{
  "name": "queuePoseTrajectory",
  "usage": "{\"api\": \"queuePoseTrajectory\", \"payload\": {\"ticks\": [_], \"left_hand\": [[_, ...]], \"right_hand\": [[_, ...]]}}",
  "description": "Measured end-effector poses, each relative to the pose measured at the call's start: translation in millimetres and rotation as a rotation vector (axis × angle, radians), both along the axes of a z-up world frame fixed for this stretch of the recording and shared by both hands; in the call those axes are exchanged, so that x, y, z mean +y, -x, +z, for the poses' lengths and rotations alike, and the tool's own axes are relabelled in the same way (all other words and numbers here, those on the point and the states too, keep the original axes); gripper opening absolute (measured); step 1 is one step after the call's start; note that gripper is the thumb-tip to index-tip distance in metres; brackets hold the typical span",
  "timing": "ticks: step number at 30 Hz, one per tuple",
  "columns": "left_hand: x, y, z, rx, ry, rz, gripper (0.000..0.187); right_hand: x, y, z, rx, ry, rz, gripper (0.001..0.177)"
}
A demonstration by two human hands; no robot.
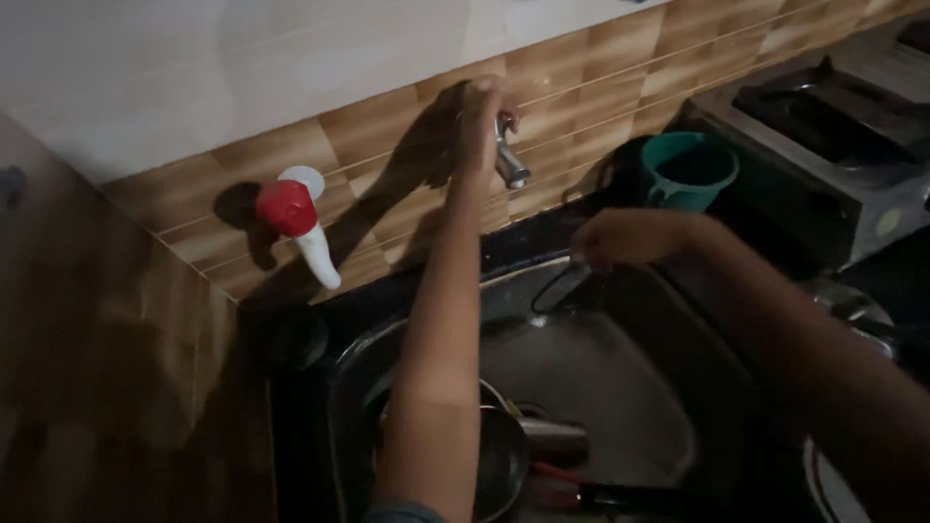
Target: The person washes a pressure cooker at the kitchen sink. They turn on the tap, rinse the cooker body and its metal lid, scrub the cooker's base and interior by hand with a scrub pad, and continue scrubbing the base under running water.
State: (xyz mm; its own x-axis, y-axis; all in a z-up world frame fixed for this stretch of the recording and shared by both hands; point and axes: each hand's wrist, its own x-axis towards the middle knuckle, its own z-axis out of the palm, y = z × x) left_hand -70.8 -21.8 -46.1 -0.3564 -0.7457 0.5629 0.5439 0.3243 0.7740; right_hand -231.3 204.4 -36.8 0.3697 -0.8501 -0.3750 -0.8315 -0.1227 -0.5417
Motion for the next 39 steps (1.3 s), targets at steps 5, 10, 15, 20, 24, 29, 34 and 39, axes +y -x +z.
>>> {"api": "queuePoseTrajectory", "payload": {"ticks": [5, 10, 15, 20, 24, 29, 34, 39], "left_hand": [[87, -29, -54, 0.110, 0.026, 0.446, 0.048], [204, -59, -142, -0.390, 0.108, 0.275, 0.061], [230, -59, -146, -0.681, -0.150, 0.323, 0.042], [261, -56, -82, -0.420, -0.108, 0.082, 0.034], [297, -24, -21, -0.293, -0.285, -0.241, 0.028], [325, 50, 4, -0.355, -0.268, -0.332, 0.023], [340, 141, -20, -0.428, -0.321, -0.456, 0.022], [395, 249, -61, -0.803, -0.379, -0.568, 0.042]], "right_hand": [[32, 7, -14, 0.027, 0.230, -0.344, 0.024], [55, 5, -25, -0.264, 0.317, -0.594, 0.026], [95, 28, 3, -0.517, 0.366, -0.647, 0.033], [145, 50, 28, -0.495, 0.575, -0.724, 0.028], [182, 77, 47, -0.525, 0.600, -0.932, 0.033], [234, 155, 50, -0.413, 0.454, -1.076, 0.034], [289, 242, 14, -0.301, 0.434, -0.983, 0.033], [359, 313, -26, -0.075, 0.320, -1.119, 0.038]]}}
